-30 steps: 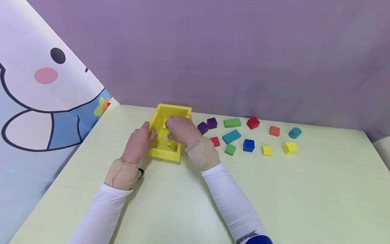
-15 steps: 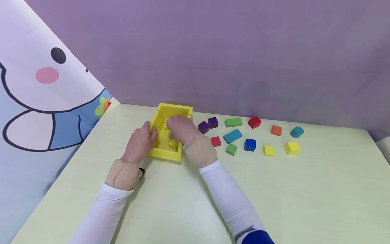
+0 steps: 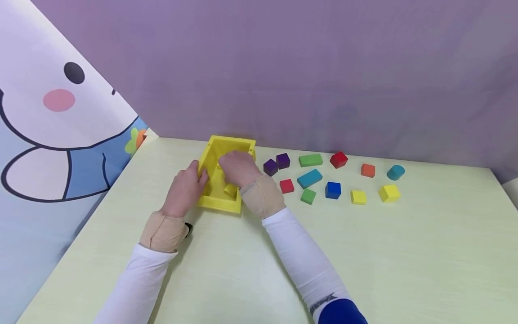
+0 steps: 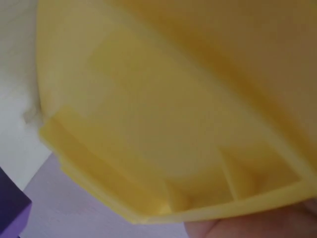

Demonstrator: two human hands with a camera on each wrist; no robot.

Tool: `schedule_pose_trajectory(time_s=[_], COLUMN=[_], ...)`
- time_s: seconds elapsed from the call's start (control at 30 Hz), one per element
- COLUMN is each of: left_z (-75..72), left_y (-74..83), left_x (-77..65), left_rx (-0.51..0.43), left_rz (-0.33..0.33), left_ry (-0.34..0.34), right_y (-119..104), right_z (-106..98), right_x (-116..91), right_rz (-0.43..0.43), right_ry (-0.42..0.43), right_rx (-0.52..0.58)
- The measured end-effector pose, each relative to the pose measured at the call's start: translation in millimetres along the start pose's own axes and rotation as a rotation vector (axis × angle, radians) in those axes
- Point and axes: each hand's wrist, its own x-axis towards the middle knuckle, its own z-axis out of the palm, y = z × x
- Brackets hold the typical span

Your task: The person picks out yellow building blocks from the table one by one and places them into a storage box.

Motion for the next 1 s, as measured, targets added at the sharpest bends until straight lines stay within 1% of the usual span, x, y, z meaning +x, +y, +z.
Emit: schedule_pose_trajectory(time_s=[0.17,0.37,0.67,0.83,1.0], left_z=[0.3,0.7,-1.8,-1.2,0.0], left_y=[1.1,1.6,3.1,2.3,1.3], left_x=[1.1,0.7,0.0,-1.1,-0.3], left_rx=[0.01,0.016,0.004,0.005,0.008], left_rz=[0.013,0.006,-0.021,-0.019,0.0], left_ry=[0.017,0.01,-0.031,-0.027,-0.009], right_y=[1.2,0.8,0.5,1.6,5.2], right_z=[0.5,1.1,0.0,1.4,2.5], right_x=[0.8,0.4,0.6,0.5,-0.2], right_rz=[0.006,0.006,0.003,-0.009,-0.047], right_ry=[0.013,0.002,-0.023,-0.018,0.039], right_rx=[-0.012,-0.047,-0.11,-0.091,-0.002])
